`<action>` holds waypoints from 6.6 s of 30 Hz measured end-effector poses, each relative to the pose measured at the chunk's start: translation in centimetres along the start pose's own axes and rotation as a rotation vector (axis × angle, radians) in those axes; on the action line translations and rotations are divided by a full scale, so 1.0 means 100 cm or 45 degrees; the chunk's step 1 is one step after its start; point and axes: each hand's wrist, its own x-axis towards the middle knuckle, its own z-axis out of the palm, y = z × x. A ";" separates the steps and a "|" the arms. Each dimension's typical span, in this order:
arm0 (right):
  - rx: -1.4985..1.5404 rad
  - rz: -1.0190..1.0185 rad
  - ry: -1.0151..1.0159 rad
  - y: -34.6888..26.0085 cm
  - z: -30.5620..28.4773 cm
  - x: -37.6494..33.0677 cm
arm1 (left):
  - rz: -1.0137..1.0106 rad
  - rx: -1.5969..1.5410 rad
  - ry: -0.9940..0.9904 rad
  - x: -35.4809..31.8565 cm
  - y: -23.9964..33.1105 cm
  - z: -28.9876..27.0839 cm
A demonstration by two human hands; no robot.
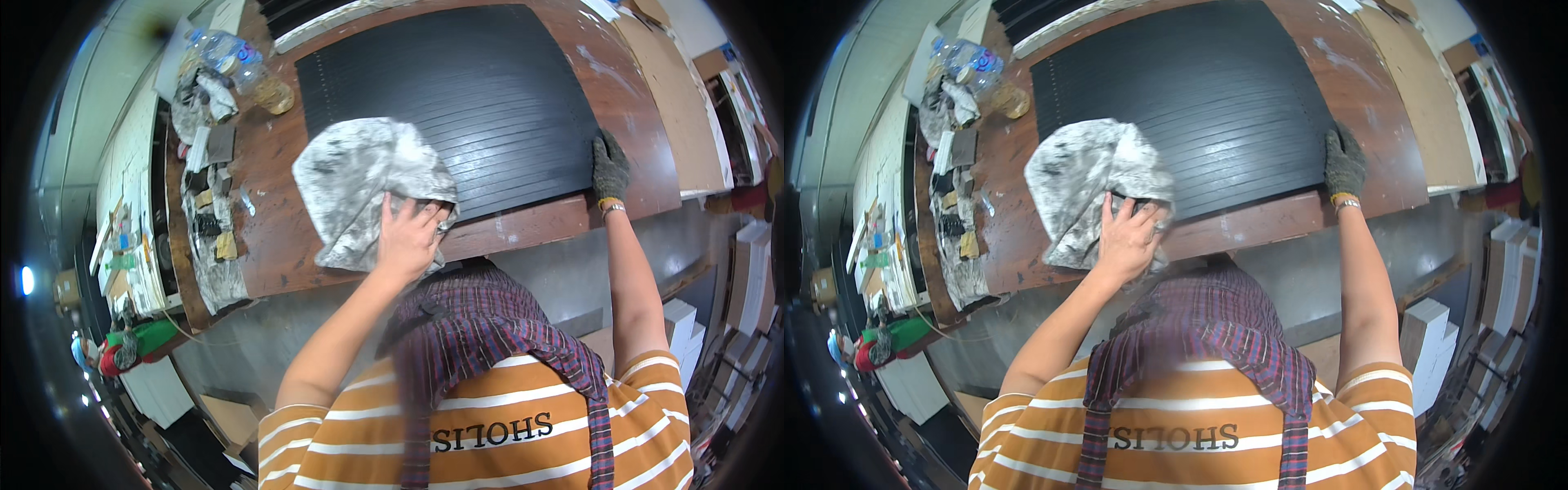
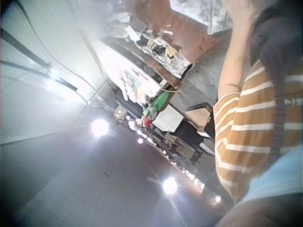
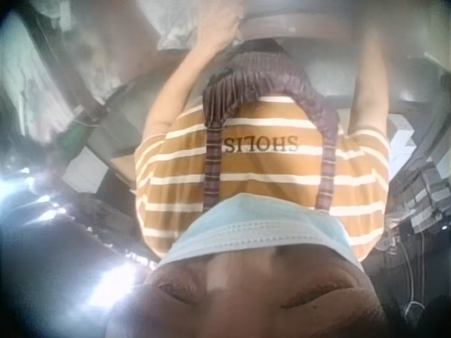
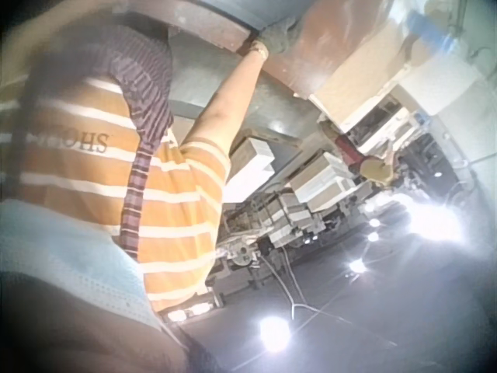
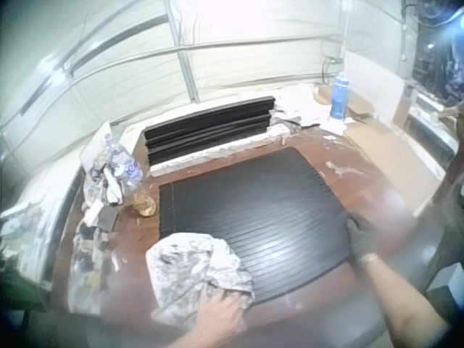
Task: The person wipes a large black plastic sheet and several long black plastic strips with a cloth. They also use a yellow sponge to rub the strips. The person handles the strips one at a time, wiping both sides and edges.
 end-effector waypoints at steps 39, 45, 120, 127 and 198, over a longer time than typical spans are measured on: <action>0.323 0.108 -0.050 -0.016 -0.014 -0.009 | 0.044 0.094 -0.066 -0.073 -0.050 0.007; 0.688 0.138 -0.135 0.013 -0.011 0.006 | -0.201 0.212 0.036 -0.109 -0.082 0.001; 0.013 -0.347 -0.928 -0.151 -0.172 -0.143 | -0.825 -0.484 0.968 -0.079 -0.135 -0.140; 0.038 -0.326 -1.007 -0.175 -0.156 -0.160 | 0.519 0.007 0.245 0.008 0.010 -0.077; 1.742 -0.177 -1.320 -0.254 -0.175 0.054 | -0.685 0.100 0.321 0.021 -0.041 -0.124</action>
